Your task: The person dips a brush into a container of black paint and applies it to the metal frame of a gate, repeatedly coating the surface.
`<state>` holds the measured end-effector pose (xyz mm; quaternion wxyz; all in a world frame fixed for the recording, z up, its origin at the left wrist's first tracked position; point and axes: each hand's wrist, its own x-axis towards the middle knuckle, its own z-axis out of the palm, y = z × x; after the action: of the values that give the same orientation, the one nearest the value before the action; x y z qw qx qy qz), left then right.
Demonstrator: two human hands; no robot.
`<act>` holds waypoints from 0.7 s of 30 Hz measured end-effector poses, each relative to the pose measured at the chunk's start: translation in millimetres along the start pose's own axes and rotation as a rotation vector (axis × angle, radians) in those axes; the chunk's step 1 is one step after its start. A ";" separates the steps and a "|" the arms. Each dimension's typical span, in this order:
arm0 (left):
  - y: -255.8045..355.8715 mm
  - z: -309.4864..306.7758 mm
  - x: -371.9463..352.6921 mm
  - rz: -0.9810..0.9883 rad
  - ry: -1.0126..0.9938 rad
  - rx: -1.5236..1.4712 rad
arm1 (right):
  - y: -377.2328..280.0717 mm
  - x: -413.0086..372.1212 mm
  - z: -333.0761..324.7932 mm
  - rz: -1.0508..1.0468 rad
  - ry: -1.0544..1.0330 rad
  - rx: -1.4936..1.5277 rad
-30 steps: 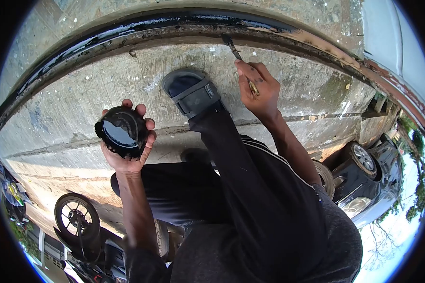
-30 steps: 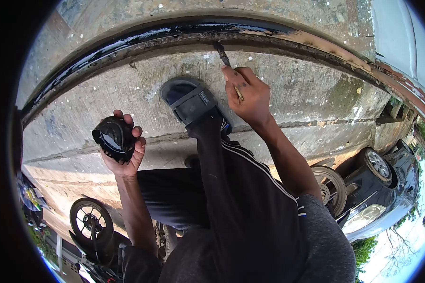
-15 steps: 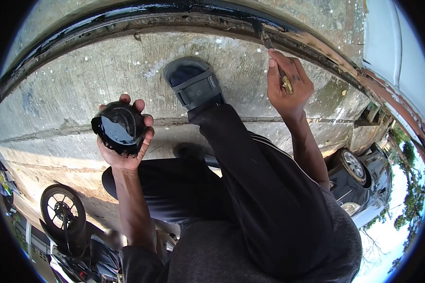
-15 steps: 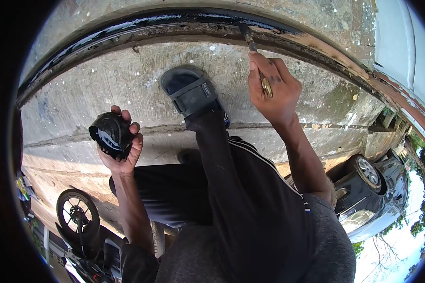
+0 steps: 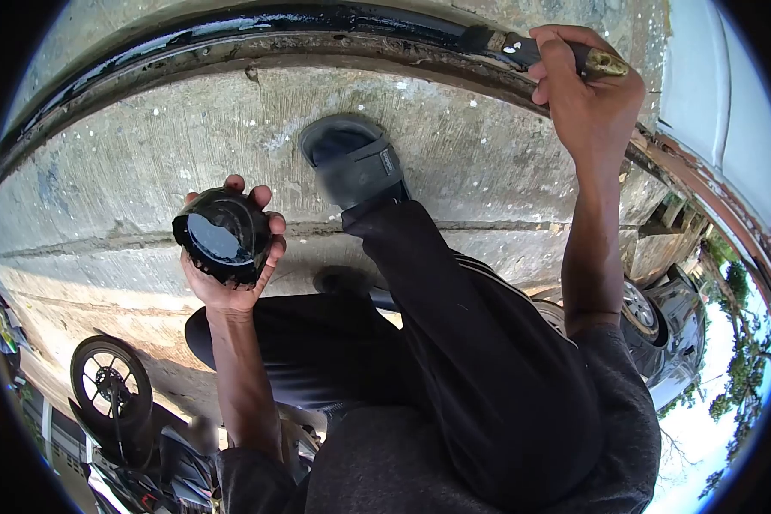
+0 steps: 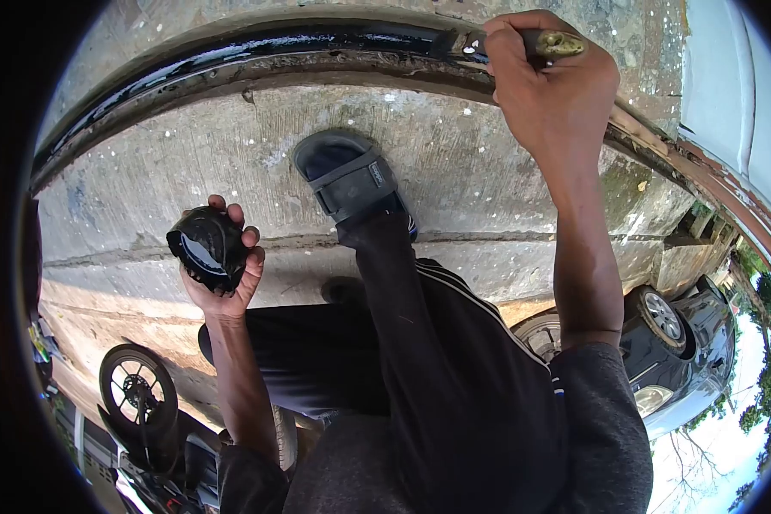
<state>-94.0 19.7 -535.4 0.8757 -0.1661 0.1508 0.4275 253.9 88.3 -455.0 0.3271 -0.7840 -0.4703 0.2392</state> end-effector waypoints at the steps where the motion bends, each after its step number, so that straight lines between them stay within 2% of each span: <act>1: 0.4 -0.7 0.8 -0.008 -0.002 -0.004 | 2.7 13.4 4.9 0.012 -0.072 -0.096; 3: 1.1 -1.1 2.6 -0.018 -0.009 -0.003 | 5.8 27.8 8.4 -0.011 -0.159 -0.282; 6: 4.2 1.7 2.5 -0.015 0.001 -0.034 | -3.1 17.6 4.6 -0.223 -0.049 -0.169; 7: 4.5 2.3 1.4 -0.007 0.002 -0.045 | -7.0 7.5 7.7 -0.124 -0.129 -0.021; 10: 8.1 1.5 -1.5 0.020 0.004 -0.052 | 7.4 -16.1 31.3 -0.508 -0.338 0.026; 13: 8.7 -0.8 -6.5 0.033 0.016 -0.057 | 15.7 -24.5 62.5 -0.606 -0.432 -0.103; 16: 8.0 -1.3 -9.5 0.045 0.014 -0.046 | 33.8 -18.6 87.3 -0.693 -0.368 -0.294; 19: 8.6 -4.7 -13.7 0.061 0.005 -0.033 | 29.2 -40.5 81.4 -0.691 -0.210 -0.237; 21: 8.6 -5.8 -16.5 0.071 0.004 -0.038 | 36.5 -55.9 84.6 -0.686 -0.263 -0.243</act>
<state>-111.3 10.7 -535.4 0.8563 -0.1781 0.1503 0.4608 192.6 50.1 -535.0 0.2298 -0.5767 -0.7681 0.1572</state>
